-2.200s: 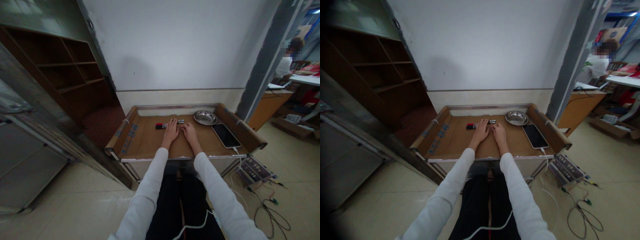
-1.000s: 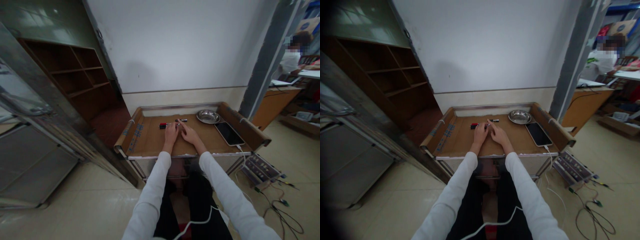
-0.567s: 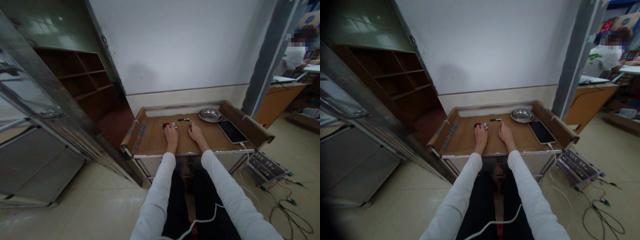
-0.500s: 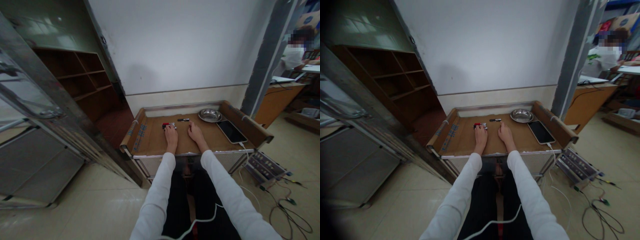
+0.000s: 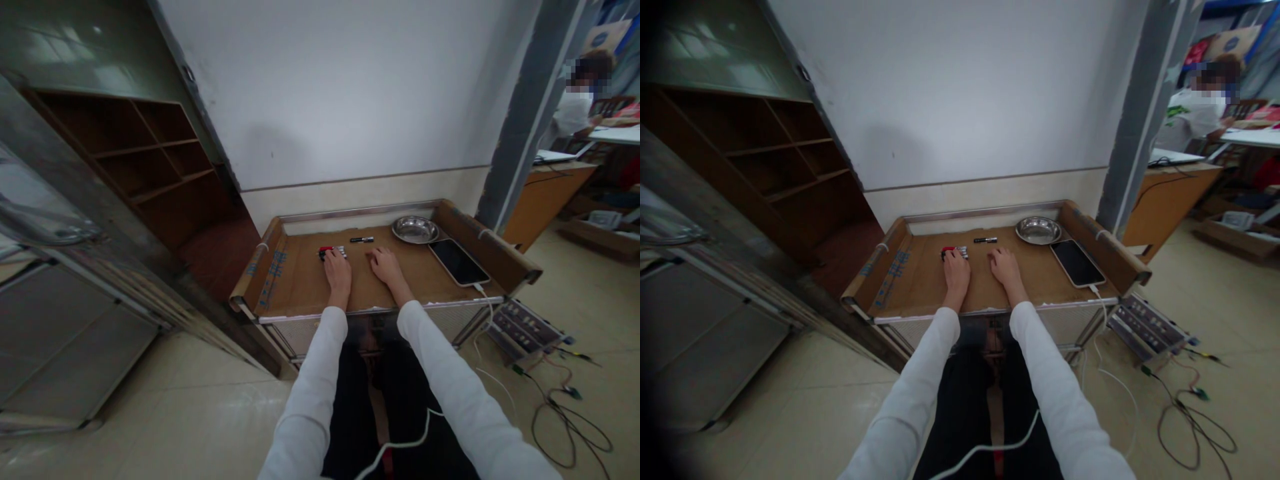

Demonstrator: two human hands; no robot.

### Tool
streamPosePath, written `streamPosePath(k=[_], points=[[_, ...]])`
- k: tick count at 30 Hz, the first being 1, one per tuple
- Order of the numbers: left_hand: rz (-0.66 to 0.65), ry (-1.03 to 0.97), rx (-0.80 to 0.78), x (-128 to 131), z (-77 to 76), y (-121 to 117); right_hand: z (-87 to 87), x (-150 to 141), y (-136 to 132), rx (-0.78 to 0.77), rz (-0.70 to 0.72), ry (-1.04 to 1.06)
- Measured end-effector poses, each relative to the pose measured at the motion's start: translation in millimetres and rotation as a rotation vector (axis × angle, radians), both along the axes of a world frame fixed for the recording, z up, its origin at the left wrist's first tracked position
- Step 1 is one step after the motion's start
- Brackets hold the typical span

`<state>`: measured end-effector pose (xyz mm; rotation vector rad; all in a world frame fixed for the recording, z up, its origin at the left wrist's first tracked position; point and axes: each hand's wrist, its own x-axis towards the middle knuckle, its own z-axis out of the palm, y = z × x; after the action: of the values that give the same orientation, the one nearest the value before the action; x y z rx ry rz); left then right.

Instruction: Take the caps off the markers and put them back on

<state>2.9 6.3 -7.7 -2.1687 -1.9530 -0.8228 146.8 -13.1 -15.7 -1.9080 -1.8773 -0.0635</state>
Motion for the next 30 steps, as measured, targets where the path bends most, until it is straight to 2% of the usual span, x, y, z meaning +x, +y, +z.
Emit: streamPosePath(k=[9, 17, 22, 25, 27, 30], points=[[0.048, -0.028, 0.014, 2, 6.5, -5, 0.7, 0, 2, -0.031, -0.058, 0.034], [0.097, -0.016, 0.006, 3, 6.2, -6, 9.3, -22, 10, -0.044, -0.216, -0.059], [0.14, -0.018, 0.032, 3, 5.6, -3, 10.0, -25, 18, -0.003, -0.219, -0.055], [0.137, -0.007, 0.032, 4, 4.4, -1, 10.6, -22, 18, -0.004, -0.174, -0.046], [0.077, 0.011, 0.031, 5, 3.5, 0, 11.5, -21, 17, -0.007, -0.142, -0.036], [-0.18, 0.069, 0.022, 8, 2.6, 1, 12.1, -20, 18, 0.004, -0.157, -0.01]])
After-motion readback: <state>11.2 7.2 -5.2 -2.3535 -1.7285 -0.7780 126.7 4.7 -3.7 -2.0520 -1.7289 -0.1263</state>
